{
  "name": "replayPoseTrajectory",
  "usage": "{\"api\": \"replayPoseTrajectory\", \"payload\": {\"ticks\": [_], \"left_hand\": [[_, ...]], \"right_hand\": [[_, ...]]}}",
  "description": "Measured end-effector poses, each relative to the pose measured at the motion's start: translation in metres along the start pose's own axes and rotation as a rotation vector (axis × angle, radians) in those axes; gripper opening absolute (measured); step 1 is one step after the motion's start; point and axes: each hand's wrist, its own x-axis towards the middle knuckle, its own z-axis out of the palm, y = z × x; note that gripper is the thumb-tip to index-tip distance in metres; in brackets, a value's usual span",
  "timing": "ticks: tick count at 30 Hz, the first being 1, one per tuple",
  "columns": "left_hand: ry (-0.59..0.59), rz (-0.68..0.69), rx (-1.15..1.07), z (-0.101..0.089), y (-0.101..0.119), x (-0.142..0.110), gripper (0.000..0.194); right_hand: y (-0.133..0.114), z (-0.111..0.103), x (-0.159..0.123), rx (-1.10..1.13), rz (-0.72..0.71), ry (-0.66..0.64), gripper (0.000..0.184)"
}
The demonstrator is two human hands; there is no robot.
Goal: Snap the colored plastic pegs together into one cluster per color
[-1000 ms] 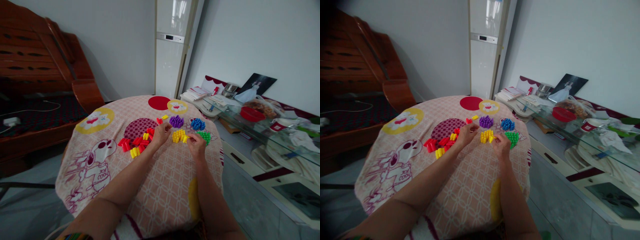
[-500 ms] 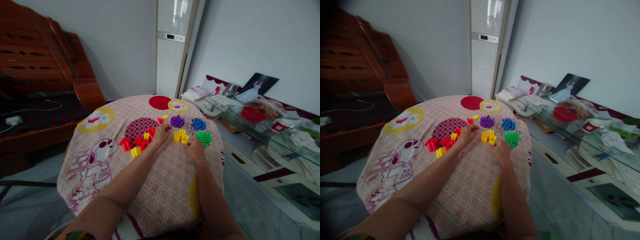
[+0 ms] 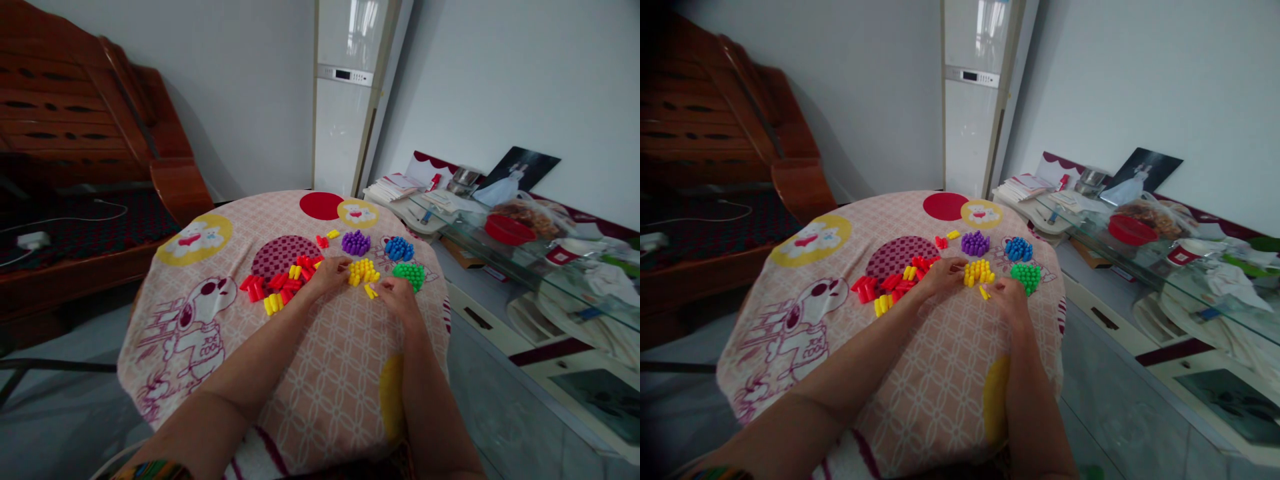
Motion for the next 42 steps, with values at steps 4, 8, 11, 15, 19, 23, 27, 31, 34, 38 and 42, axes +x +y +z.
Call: {"api": "replayPoseTrajectory", "payload": {"ticks": [4,8,11,15,19,23,27,31,34,38,42], "left_hand": [[-0.096,0.053,-0.100,0.001,-0.002,0.000,0.051],[-0.092,0.046,-0.130,0.006,-0.002,-0.001,0.052],[-0.045,0.021,-0.121,0.010,0.001,-0.003,0.053],[-0.019,0.018,-0.090,0.011,0.005,-0.006,0.050],[-0.011,0.012,-0.063,0.010,0.006,-0.005,0.051],[-0.009,0.010,-0.058,0.011,0.004,-0.005,0.053],[-0.008,0.014,-0.063,0.011,0.002,-0.004,0.053],[-0.012,0.009,-0.076,0.012,0.002,-0.003,0.053],[-0.018,-0.002,-0.092,0.012,0.002,-0.004,0.054],[-0.036,-0.009,-0.113,0.012,0.001,-0.003,0.053],[-0.031,-0.014,-0.121,0.013,-0.001,-0.003,0.053]], "right_hand": [[0.004,0.005,0.012,-0.011,0.027,0.172,0.024],[0.004,0.012,0.020,-0.053,0.012,0.101,0.021],[0.004,0.014,0.022,-0.052,-0.018,0.071,0.019],[0.003,0.014,0.022,-0.011,-0.078,0.056,0.020],[0.001,0.015,0.022,-0.020,-0.098,0.029,0.022],[0.001,0.017,0.023,-0.015,-0.110,0.018,0.021],[0.001,0.021,0.023,0.001,-0.121,0.014,0.021],[0.001,0.023,0.024,0.014,-0.113,0.010,0.023],[0.002,0.024,0.024,0.016,-0.110,0.009,0.023],[0.004,0.025,0.025,0.001,-0.113,-0.008,0.023],[0.004,0.027,0.026,0.018,-0.124,-0.006,0.023]]}}
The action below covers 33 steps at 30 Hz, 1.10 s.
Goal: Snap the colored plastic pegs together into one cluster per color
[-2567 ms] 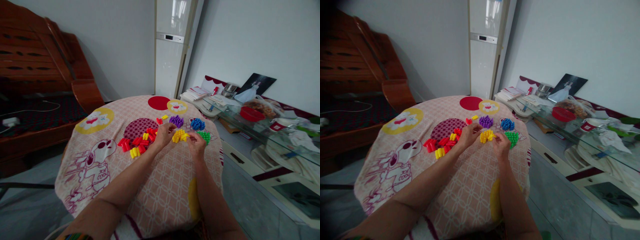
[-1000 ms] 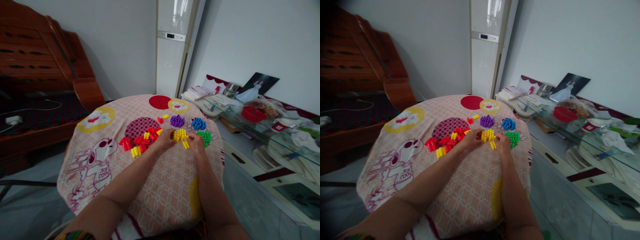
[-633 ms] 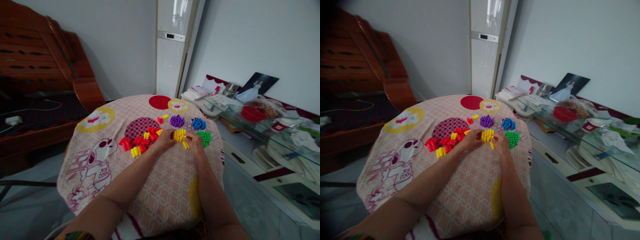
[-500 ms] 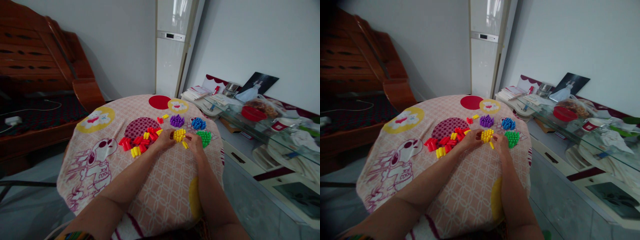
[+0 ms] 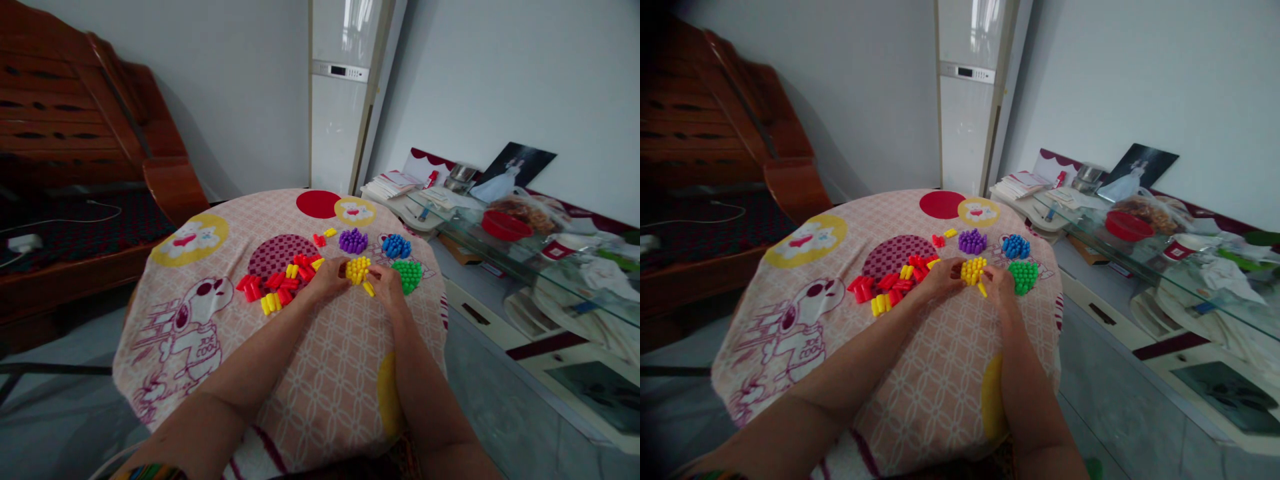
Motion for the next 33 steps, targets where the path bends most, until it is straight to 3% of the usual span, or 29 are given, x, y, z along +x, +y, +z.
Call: {"api": "replayPoseTrajectory", "payload": {"ticks": [7,14,19,25,33], "left_hand": [[0.008,-0.003,-0.013,0.001,-0.001,0.000,0.057],[-0.031,-0.001,-0.006,0.000,-0.002,0.002,0.059],[-0.038,-0.009,-0.043,0.001,-0.005,0.001,0.059],[-0.026,0.000,-0.038,0.002,-0.008,0.002,0.058],[-0.002,0.017,-0.003,0.001,-0.005,0.001,0.056]], "right_hand": [[-0.006,-0.016,-0.010,0.036,0.099,0.060,0.023],[-0.021,-0.022,-0.025,-0.240,0.106,-0.078,0.013],[-0.025,-0.023,-0.027,-0.222,0.083,-0.076,0.009],[-0.020,-0.022,-0.027,-0.064,0.160,0.023,0.014],[-0.015,-0.018,-0.019,-0.162,0.124,0.177,0.017]]}}
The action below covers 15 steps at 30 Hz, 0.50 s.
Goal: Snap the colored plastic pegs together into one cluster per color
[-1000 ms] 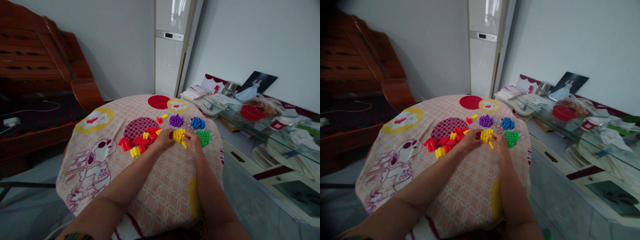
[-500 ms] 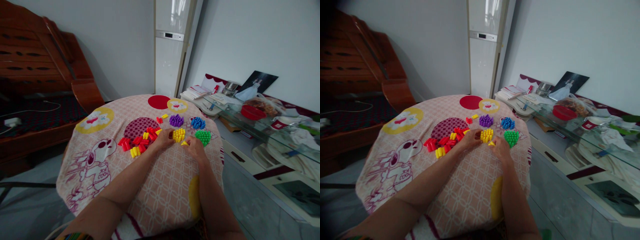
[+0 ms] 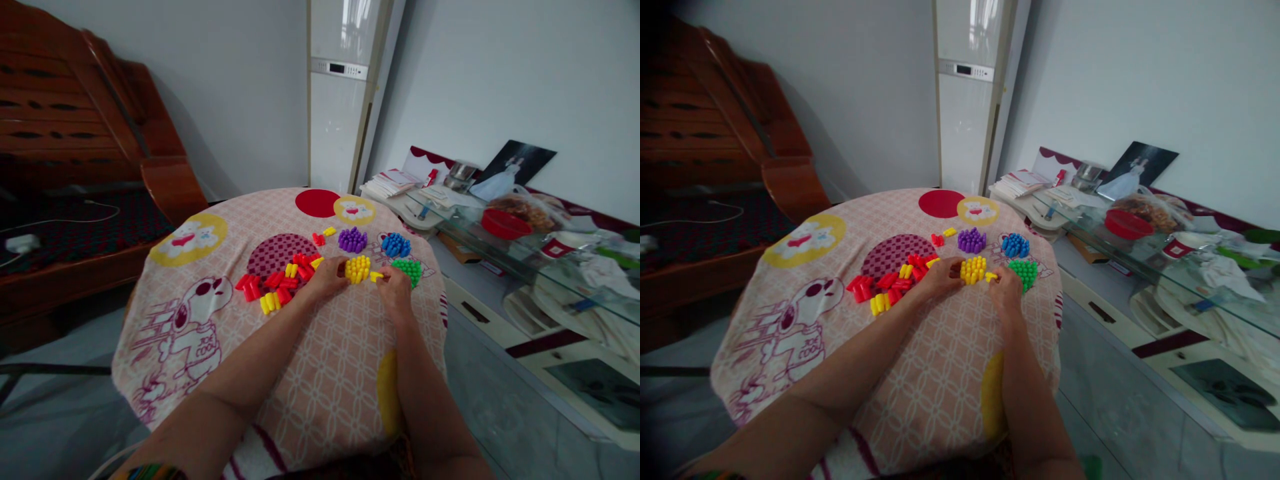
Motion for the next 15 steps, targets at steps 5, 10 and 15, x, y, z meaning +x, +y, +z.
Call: {"api": "replayPoseTrajectory", "payload": {"ticks": [5,10,15], "left_hand": [[0.008,-0.001,0.027,-0.001,0.002,-0.001,0.055],[0.000,-0.003,0.018,-0.001,0.002,-0.002,0.055],[-0.022,-0.005,0.012,-0.001,0.003,-0.002,0.056]], "right_hand": [[0.000,0.003,0.009,-0.026,-0.054,-0.015,0.029],[0.001,0.007,0.013,0.032,-0.062,-0.026,0.032],[-0.002,0.007,0.013,0.040,-0.120,-0.024,0.029]]}}
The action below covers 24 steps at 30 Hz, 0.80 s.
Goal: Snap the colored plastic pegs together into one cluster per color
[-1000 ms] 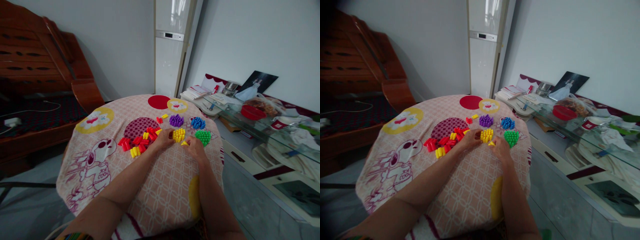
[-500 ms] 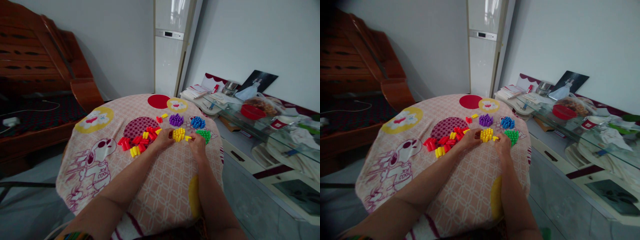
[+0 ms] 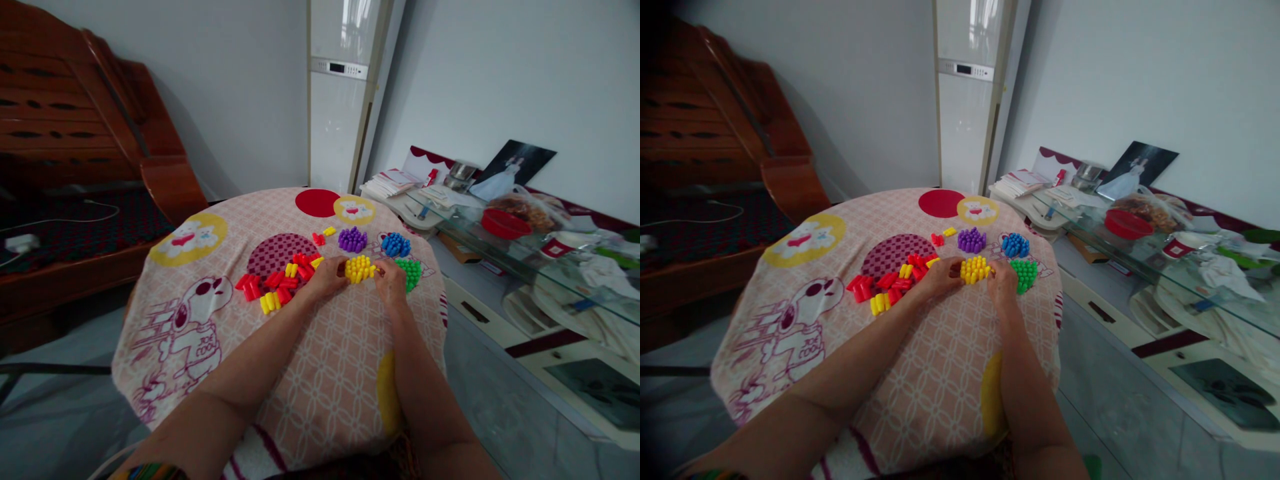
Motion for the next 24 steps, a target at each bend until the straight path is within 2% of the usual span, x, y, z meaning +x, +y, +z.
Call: {"api": "replayPoseTrajectory", "payload": {"ticks": [6,10,19,21,24], "left_hand": [[0.019,0.000,0.006,0.000,0.001,0.000,0.054],[0.021,-0.005,-0.006,0.000,0.002,0.000,0.054],[-0.015,0.013,0.022,-0.001,0.002,0.002,0.057],[0.011,-0.004,0.096,-0.004,0.005,0.004,0.059],[0.139,0.006,0.289,-0.016,0.009,0.004,0.057]], "right_hand": [[-0.001,0.003,-0.002,0.078,0.074,-0.024,0.037],[0.003,0.006,-0.002,0.107,0.102,-0.047,0.032],[0.004,0.008,-0.006,0.149,0.127,0.025,0.033],[0.006,0.007,-0.009,0.150,0.135,0.065,0.034],[0.009,0.006,-0.012,0.137,0.143,0.117,0.032]]}}
